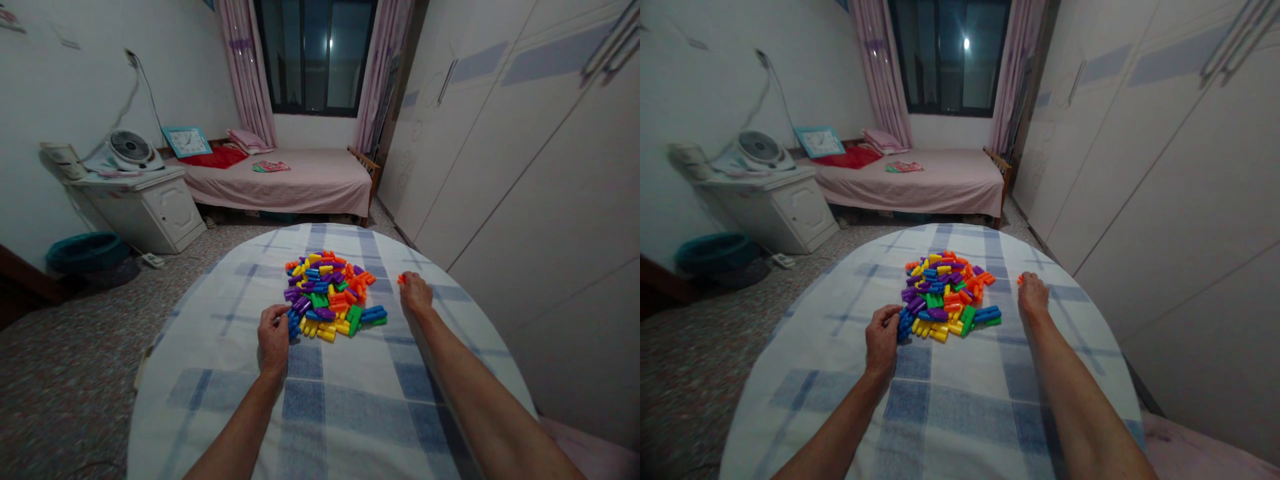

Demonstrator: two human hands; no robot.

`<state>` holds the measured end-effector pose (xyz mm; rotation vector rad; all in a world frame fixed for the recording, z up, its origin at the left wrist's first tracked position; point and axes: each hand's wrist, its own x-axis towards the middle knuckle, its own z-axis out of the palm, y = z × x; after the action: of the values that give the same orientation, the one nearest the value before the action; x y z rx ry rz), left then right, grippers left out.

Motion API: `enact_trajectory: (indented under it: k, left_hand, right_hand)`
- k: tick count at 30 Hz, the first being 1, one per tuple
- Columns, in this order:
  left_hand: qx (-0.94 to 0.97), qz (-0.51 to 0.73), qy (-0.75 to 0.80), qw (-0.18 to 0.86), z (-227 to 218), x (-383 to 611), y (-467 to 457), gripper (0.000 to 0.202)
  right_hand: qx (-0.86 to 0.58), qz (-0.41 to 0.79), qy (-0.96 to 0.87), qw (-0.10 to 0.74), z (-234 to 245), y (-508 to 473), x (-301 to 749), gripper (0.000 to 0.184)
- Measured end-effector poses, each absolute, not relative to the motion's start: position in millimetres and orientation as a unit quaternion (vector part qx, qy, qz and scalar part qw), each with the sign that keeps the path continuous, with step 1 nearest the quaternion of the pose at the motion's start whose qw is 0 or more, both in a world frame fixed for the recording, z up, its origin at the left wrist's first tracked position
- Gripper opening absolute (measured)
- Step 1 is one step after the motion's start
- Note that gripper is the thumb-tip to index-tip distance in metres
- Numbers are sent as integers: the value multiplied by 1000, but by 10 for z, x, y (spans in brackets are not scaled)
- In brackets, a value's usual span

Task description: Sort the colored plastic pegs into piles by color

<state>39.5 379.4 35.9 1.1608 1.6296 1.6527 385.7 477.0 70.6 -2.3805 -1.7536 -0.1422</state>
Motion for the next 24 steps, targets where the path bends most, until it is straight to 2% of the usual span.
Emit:
enact_trajectory:
  k: [6, 9, 14, 24]
  left_hand:
    - [413, 616, 608, 284, 385, 414, 3782, 21]
    - [409, 618, 607, 287, 388, 413, 3778, 21]
    - [417, 614, 603, 293, 364, 395, 3785, 23]
    - [426, 618, 605, 265, 343, 396, 3814, 21]
  right_hand:
    - [-805, -43, -585, 86, 733, 4740, 3895, 37]
    - [-798, -70, -585, 129, 783, 4593, 3796, 46]
    - [-744, -108, -646, 132, 680, 4171, 3622, 33]
    - [-769, -192, -600, 109, 391, 3915, 3676, 35]
